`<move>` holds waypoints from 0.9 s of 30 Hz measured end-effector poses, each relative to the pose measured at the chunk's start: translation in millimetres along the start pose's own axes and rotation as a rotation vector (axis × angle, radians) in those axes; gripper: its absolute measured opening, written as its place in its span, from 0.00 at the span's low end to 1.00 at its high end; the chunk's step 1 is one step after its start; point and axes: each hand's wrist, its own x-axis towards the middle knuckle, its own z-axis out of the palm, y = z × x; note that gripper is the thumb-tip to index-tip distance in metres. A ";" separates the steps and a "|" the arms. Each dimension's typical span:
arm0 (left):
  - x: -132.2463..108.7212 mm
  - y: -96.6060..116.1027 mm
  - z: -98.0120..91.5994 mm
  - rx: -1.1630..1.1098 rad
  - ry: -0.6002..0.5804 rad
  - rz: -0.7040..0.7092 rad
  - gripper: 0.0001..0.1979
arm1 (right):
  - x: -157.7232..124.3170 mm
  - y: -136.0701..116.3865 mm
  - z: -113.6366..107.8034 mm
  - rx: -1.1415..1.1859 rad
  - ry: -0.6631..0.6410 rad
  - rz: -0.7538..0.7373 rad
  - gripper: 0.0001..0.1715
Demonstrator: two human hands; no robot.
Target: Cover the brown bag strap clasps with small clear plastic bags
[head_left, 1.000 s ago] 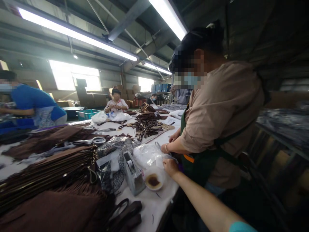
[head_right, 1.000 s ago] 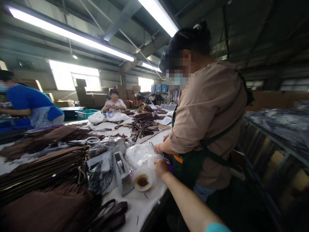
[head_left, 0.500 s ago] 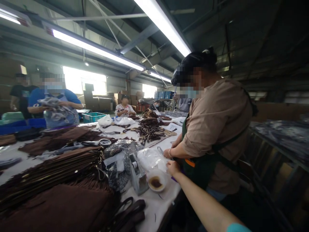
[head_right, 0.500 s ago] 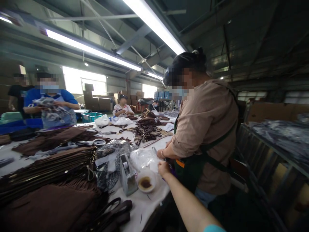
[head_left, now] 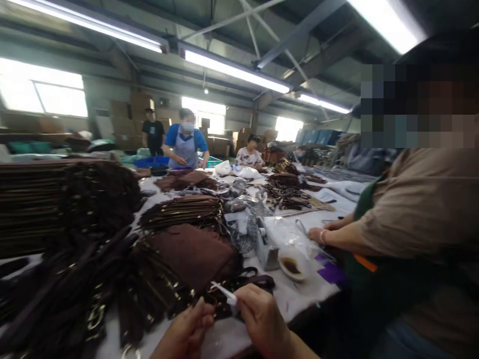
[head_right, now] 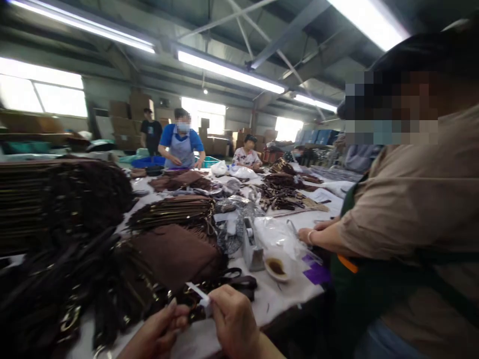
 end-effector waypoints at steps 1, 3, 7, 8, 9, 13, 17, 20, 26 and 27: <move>-0.2 -1.1 -0.8 -0.041 -0.046 -0.003 0.29 | -2.2 -12.5 13.4 -0.055 -0.014 -0.089 0.15; -2.1 -2.4 -4.3 -0.074 -0.048 0.015 0.27 | -7.0 -29.7 33.7 -0.179 -0.011 -0.243 0.16; -7.6 -5.4 -16.0 0.029 0.035 0.062 0.24 | -15.5 -39.9 44.6 -0.177 -0.090 -0.353 0.13; -8.5 -6.3 -18.8 0.045 0.038 0.060 0.23 | -15.7 -38.8 43.0 -0.101 -0.129 -0.272 0.12; -9.1 -7.2 -21.1 0.048 0.037 0.056 0.23 | -14.3 -36.6 41.3 -0.013 -0.163 -0.150 0.12; -8.4 -9.1 -22.7 0.022 0.004 0.038 0.23 | 3.9 -22.0 45.2 0.274 -0.287 0.419 0.23; -6.9 -9.8 -18.2 0.035 -0.039 0.030 0.23 | 22.3 -16.6 61.0 0.543 -0.329 0.634 0.22; -9.0 -8.6 -20.7 -0.048 -0.013 0.022 0.23 | 24.2 -21.4 63.1 0.598 -0.259 0.620 0.14; -21.5 8.4 -35.3 0.040 0.041 0.005 0.22 | 7.2 -21.2 56.4 0.490 -0.179 0.595 0.09; -22.9 13.2 -36.4 0.092 0.026 0.000 0.22 | 3.7 -20.6 56.3 0.481 -0.177 0.590 0.09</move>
